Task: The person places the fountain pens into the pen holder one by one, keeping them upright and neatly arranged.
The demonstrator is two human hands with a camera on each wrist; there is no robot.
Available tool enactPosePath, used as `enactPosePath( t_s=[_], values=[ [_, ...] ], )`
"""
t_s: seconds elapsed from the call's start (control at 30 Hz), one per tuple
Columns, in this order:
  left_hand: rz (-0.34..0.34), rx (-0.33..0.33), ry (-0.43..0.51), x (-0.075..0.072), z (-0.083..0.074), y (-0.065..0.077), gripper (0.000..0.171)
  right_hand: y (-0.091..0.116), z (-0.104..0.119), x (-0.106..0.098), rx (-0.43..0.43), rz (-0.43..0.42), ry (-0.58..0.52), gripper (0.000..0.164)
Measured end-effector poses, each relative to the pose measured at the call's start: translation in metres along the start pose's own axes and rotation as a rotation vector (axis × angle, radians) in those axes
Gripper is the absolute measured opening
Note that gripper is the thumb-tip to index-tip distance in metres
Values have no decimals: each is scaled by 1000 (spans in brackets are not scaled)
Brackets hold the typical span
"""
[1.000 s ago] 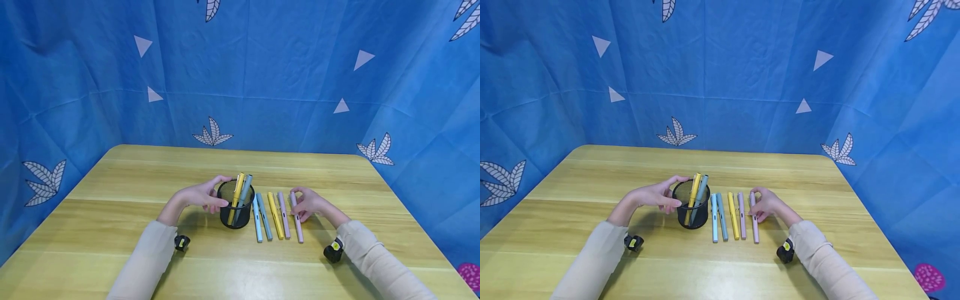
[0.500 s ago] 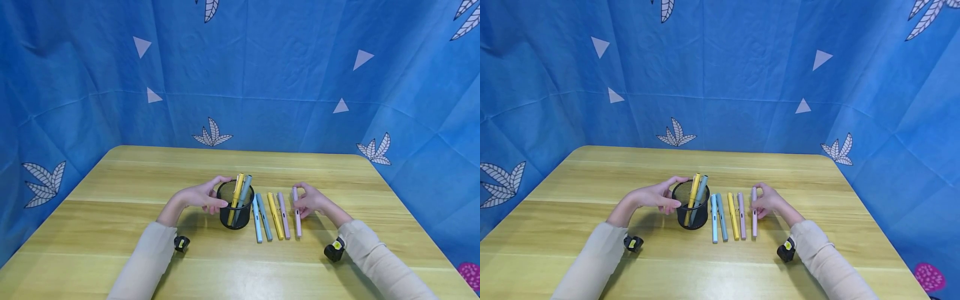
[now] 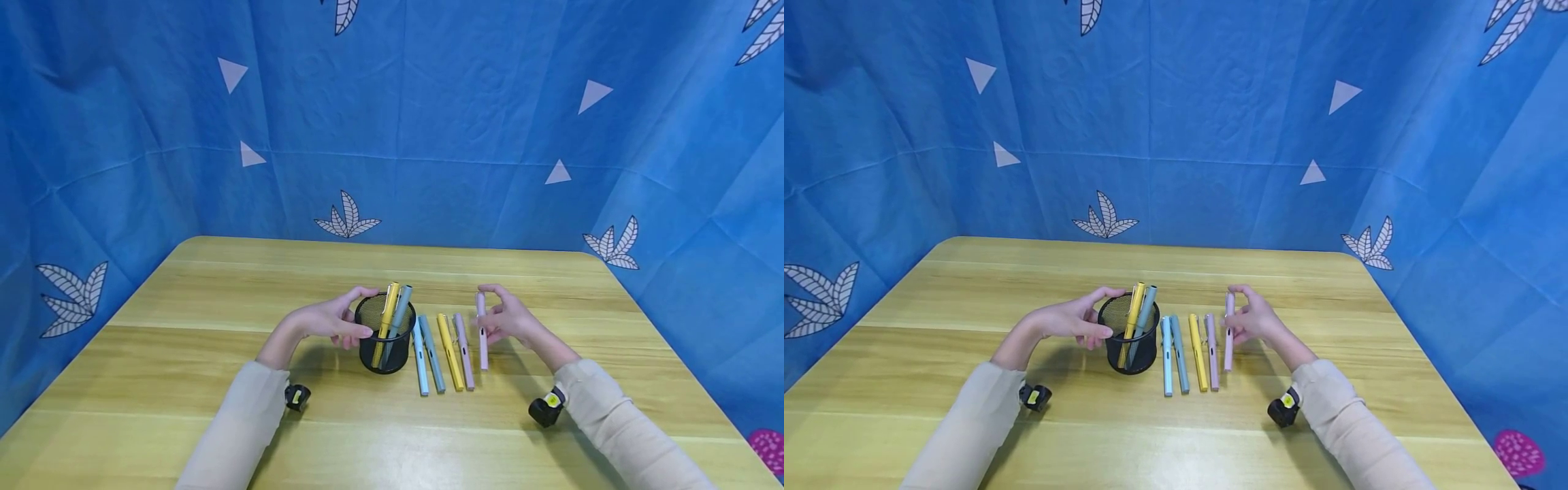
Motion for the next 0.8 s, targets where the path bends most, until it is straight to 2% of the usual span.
enactPosePath(
  t_s=[0.3,0.57,0.8],
  values=[
    [3,-5,18,0,-1,0,75,3,9,0,-45,-84,-37,39],
    [4,0,25,0,-1,0,75,5,17,5,-104,-124,-63,40],
    [2,3,12,0,-1,-1,75,7,23,9,-135,-122,-153,43]
  ],
)
Point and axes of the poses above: each hand's wrist, its own y-axis away from the middle knuckle, its own x-axis out of the palm, z = x × y, the point moved 4 cm from there along -y, towards the middle knuckle, and after that the axes turned 12 degrees about -z, right-handed, at the moved point
